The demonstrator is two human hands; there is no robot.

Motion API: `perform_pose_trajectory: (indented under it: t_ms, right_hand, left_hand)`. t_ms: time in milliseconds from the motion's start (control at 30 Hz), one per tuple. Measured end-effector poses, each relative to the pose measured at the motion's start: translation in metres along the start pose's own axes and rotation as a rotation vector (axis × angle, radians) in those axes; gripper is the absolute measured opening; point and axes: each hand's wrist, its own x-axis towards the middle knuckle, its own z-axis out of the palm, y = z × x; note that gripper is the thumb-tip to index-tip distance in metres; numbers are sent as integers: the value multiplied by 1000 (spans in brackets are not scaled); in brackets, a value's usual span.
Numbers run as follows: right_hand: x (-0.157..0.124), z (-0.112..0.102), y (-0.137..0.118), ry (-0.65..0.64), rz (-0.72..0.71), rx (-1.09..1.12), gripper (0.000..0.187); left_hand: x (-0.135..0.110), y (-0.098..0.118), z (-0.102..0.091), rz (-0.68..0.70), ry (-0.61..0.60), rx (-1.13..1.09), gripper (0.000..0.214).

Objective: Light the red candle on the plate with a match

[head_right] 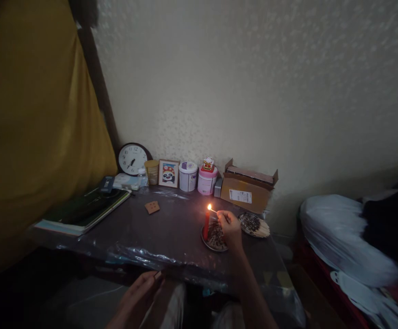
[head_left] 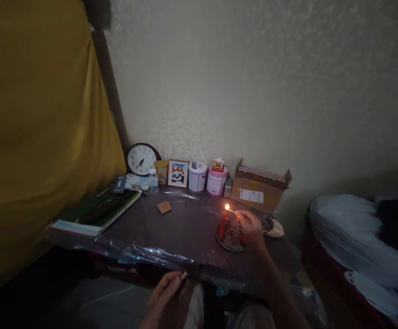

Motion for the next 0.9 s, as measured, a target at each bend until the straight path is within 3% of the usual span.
perform_pose_trajectory:
  t_ms: [900]
  right_hand:
    - [3,7,20,-39,0,-28,31]
  left_hand:
    - [5,-3,-7,-21,-40,-26,24]
